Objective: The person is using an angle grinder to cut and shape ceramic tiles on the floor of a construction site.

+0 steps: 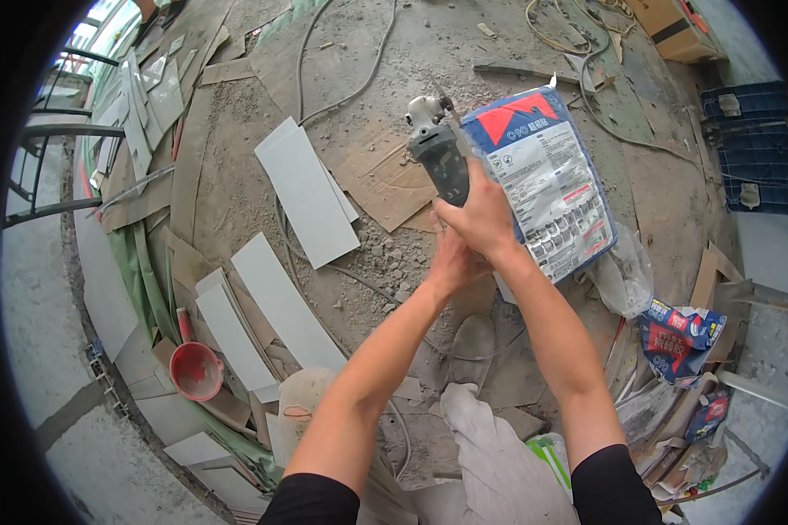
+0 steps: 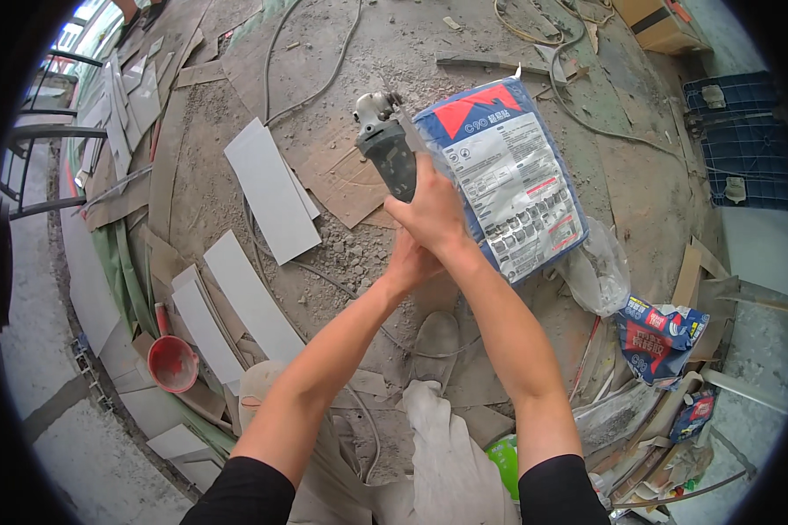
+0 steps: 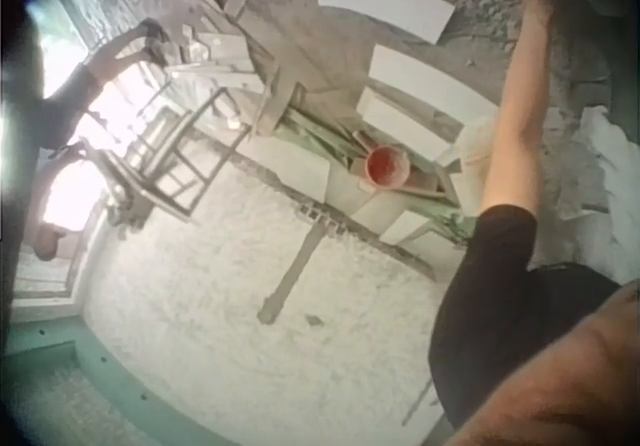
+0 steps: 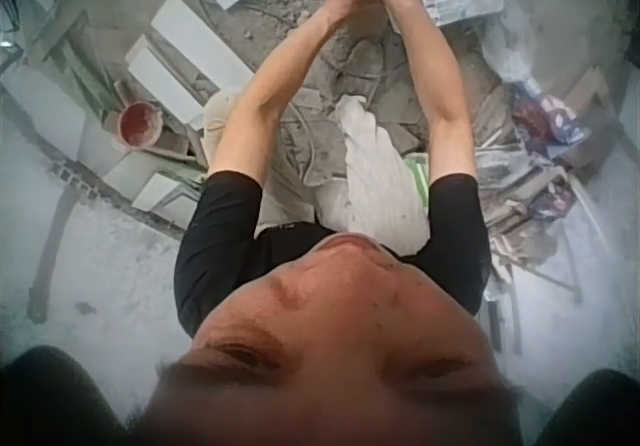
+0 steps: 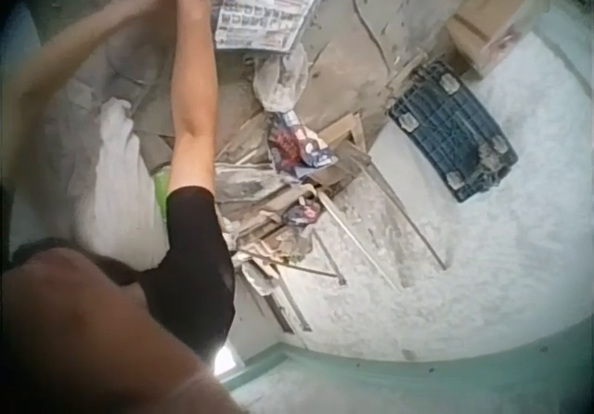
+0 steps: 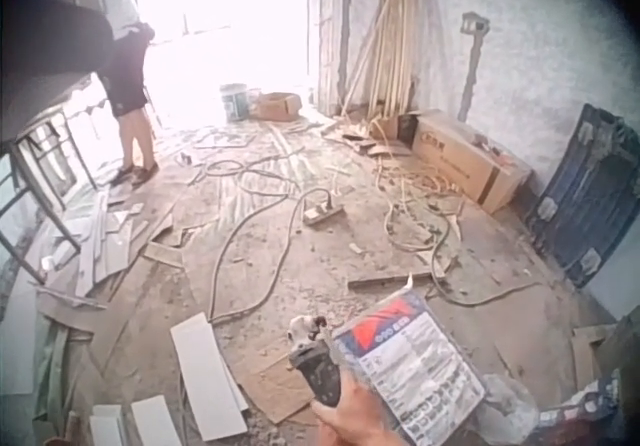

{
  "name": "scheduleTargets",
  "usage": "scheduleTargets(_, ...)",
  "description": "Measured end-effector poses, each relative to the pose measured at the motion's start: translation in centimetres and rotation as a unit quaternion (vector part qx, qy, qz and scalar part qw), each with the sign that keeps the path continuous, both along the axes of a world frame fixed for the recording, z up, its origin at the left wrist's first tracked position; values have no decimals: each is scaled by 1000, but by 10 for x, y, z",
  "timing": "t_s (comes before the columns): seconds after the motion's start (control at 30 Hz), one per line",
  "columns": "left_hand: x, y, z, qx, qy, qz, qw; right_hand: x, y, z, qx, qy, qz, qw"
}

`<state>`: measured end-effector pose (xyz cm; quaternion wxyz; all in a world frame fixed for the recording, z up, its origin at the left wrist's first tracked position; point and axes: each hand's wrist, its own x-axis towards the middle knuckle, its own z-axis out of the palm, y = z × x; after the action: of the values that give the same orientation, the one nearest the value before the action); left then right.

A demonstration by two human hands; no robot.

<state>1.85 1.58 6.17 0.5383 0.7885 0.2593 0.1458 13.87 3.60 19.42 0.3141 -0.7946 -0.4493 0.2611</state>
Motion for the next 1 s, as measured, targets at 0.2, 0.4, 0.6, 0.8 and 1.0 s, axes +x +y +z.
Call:
scheduleTargets(0.2,-4,-6,2,3,-3,19,1000,-1,11,-11,20,-22,-9,1000)
scheduleTargets(0.4,-8,-5,6,9,-15,34,999,-4,15,-15,15,-10,-10,1000)
scheduleTargets(0.6,-9,-6,10,64,26,33,997,-3,16,-16,17,3,-11,1000)
scheduleTargets(0.8,-9,-6,13,45,16,40,998,-1,16,-13,10,-11,-6,1000)
scheduleTargets(1.0,-10,-5,17,34,27,31,999,-1,17,-14,12,-18,-5,1000)
